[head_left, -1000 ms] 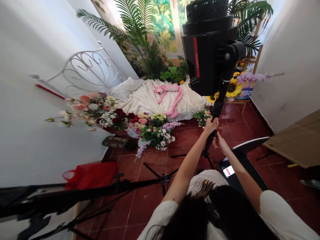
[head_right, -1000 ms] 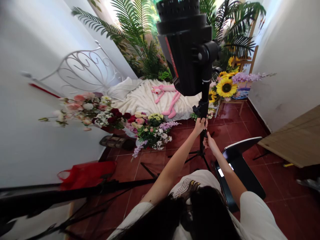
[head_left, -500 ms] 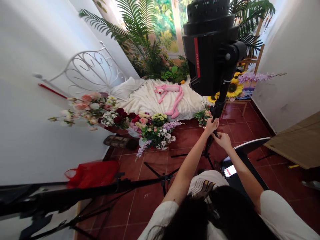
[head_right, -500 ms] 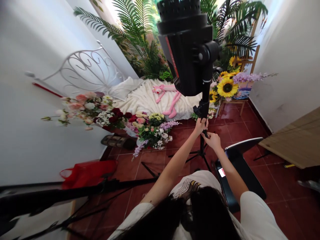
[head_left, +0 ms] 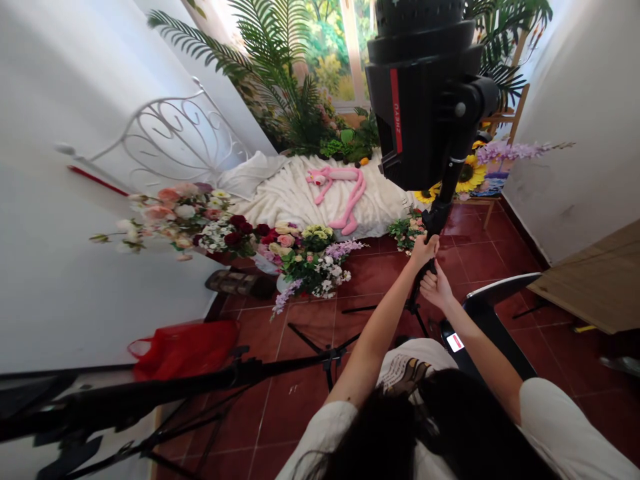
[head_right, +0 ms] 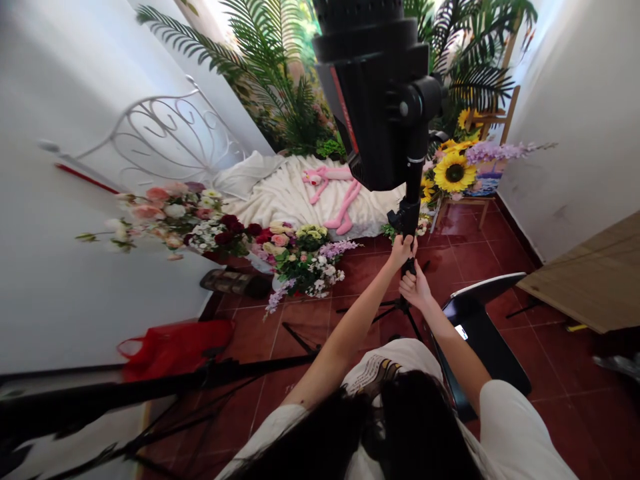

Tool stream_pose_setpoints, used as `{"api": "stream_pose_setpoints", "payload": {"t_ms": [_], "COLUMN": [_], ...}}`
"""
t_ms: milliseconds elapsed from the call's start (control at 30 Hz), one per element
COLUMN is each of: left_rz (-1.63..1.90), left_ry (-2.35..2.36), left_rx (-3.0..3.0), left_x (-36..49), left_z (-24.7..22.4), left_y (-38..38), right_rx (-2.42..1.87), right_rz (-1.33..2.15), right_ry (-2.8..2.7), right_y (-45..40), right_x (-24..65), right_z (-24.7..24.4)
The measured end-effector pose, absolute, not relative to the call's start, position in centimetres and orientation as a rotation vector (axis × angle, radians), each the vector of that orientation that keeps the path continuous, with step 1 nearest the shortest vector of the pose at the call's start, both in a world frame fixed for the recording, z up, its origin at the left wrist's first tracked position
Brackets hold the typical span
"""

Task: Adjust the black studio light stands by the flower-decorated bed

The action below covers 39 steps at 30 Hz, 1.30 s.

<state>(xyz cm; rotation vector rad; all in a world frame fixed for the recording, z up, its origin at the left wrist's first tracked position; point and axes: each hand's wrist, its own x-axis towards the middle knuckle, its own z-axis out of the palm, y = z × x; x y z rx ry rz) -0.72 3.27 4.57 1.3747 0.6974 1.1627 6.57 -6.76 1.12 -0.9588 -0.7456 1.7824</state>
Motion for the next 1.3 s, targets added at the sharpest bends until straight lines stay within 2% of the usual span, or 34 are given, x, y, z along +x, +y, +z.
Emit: {"api": "stream_pose_setpoints", "payload": {"t_ms": [133, 233, 367, 467, 733, 967, 1300], "left_rz": [1.154, 1.143, 1.135, 1.134, 1.148, 1.159, 1.181], "left_ry": [0.697, 0.712, 0.723, 0.741, 0.733, 0.749, 0.722], "left_rx": [1.384, 1.385, 1.388, 1.39, 1.387, 1.371, 1.367], "left_x": [-0.7, -0.7, -0.8, -0.8, -0.7, -0.6, -0.5], "left_z": [4.6, 4.6, 4.7, 4.7, 4.4, 4.4, 4.1], "left_y": [3.3, 3.3, 3.2, 3.2, 3.2, 3.3, 3.4], "right_rx": [-0.909, -1.052, -1.385, -1.454, -1.68, -1.636, -1.246], "right_rz": [1.801, 1.81, 1.384, 1.08, 0.663, 0.774, 1.342], "right_ry": [-0.634, -0.745, -0.975, -1.22, -1.485, -1.501, -1.05], "right_y": [-7.0, -6.8, -7.0, -7.2, -6.6, -5.9, -6.2], "right_x": [6.3, 7.4, 9.0, 9.5, 9.0, 9.5, 7.6], "right_z": [1.3, 1.0, 0.8, 1.4, 2.0, 1.3, 0.7]}}
